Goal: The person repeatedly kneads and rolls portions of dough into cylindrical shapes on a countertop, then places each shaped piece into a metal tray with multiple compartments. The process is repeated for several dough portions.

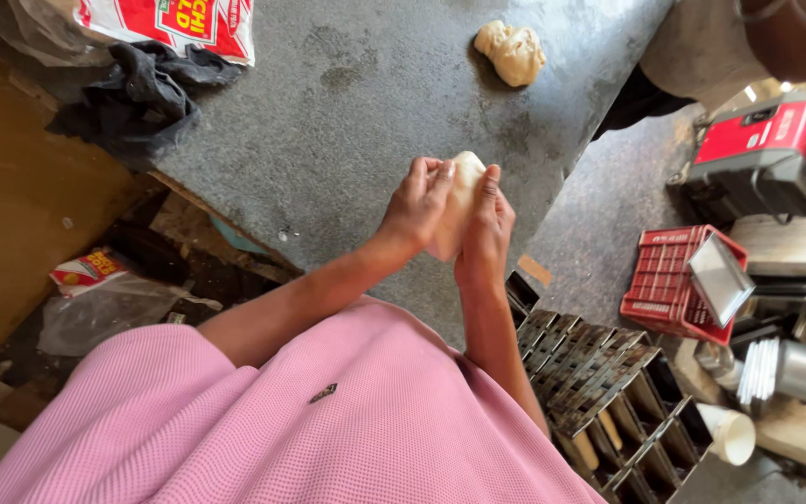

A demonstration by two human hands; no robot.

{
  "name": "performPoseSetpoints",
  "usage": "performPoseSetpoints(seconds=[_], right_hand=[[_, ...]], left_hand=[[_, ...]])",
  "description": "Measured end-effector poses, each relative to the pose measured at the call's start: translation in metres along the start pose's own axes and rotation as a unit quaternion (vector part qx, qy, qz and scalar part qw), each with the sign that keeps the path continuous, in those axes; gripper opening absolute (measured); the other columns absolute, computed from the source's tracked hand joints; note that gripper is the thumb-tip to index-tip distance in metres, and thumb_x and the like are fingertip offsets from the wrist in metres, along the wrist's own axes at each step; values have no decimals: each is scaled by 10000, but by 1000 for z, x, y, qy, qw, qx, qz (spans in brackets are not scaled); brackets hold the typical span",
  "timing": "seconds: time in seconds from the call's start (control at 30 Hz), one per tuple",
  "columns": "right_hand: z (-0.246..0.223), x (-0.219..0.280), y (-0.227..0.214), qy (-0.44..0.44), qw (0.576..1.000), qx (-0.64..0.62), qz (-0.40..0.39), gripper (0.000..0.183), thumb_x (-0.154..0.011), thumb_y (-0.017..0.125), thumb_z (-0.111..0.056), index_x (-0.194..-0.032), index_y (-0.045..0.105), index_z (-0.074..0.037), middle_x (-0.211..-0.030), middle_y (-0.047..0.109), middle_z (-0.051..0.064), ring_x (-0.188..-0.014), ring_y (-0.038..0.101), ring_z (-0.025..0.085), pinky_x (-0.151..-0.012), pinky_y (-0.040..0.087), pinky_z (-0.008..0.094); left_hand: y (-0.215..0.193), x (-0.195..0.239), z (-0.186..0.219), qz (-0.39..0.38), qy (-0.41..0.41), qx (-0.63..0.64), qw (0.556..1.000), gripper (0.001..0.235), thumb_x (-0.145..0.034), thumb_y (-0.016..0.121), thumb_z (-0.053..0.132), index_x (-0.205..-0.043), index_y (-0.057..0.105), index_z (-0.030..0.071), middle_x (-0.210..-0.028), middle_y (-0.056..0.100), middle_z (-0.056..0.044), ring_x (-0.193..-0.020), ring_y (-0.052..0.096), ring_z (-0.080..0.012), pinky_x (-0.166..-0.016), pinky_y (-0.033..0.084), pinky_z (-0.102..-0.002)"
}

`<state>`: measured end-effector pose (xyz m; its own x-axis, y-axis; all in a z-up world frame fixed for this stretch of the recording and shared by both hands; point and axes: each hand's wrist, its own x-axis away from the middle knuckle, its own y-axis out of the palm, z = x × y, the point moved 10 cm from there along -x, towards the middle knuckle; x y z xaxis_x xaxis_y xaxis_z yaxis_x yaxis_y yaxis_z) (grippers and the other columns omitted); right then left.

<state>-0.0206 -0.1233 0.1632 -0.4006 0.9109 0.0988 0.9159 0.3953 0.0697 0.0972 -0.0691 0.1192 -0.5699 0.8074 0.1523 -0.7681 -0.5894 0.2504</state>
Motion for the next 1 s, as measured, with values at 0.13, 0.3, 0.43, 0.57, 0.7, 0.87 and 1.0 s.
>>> performPoseSetpoints(seconds=[0.13,0.3,0.43,0.57,0.7,0.87,1.0], right_hand=[[18,-3,9,114,989,64,-67,733,-1004,381,-644,-1362,604,-44,-1169,670,142,-1035,640,223,-885,551,433],[34,3,-9,142,990,17,-4,724,-973,400,-716,-1503,352,-225,-1428,501,32,-1301,527,287,-1011,443,547],[64,3,6,183,944,-262,-83,793,-1041,403,-701,-1418,576,-25,-1383,636,139,-1332,588,302,-1183,460,443],[83,-12,15,161,904,-324,-227,641,-1055,436,-591,-1209,620,4,-1178,679,196,-1081,673,353,-965,545,470],[109,-35,-21,94,986,-77,-117,365,-1081,518,-360,-1233,600,-39,-1192,645,140,-1076,650,302,-930,553,457],[117,-25,-5,201,931,-297,-71,393,-1079,415,-362,-1207,629,-58,-1156,679,125,-1049,682,273,-929,581,410],[93,-13,10,230,928,-290,-33,365,-1070,443,-380,-1157,633,-80,-1078,694,107,-978,692,270,-866,587,424]], left_hand=[[-19,-18,7,92,21,-132,987,459,-1015,487,509,-1006,656,82,-885,734,-132,-820,743,-282,-724,569,-414],[-46,-2,45,210,144,-264,930,404,-1047,551,466,-928,649,92,-902,720,-146,-851,715,-358,-740,541,-486],[-5,51,67,146,261,-249,921,335,-981,602,401,-1039,631,72,-933,672,-166,-818,678,-385,-705,526,-505],[16,71,69,87,252,-218,939,330,-1029,601,397,-992,570,71,-939,655,-122,-850,697,-345,-754,546,-492],[16,63,68,33,240,-231,942,325,-1032,593,392,-1046,574,68,-988,645,-118,-876,687,-345,-763,543,-485],[-6,39,41,48,194,-170,965,333,-1054,551,415,-1196,598,118,-1142,632,-121,-1037,680,-304,-871,553,-435],[-40,2,6,96,161,-113,976,563,-1014,563,504,-1276,500,9,-1211,560,-194,-1020,592,-297,-900,498,-420]])
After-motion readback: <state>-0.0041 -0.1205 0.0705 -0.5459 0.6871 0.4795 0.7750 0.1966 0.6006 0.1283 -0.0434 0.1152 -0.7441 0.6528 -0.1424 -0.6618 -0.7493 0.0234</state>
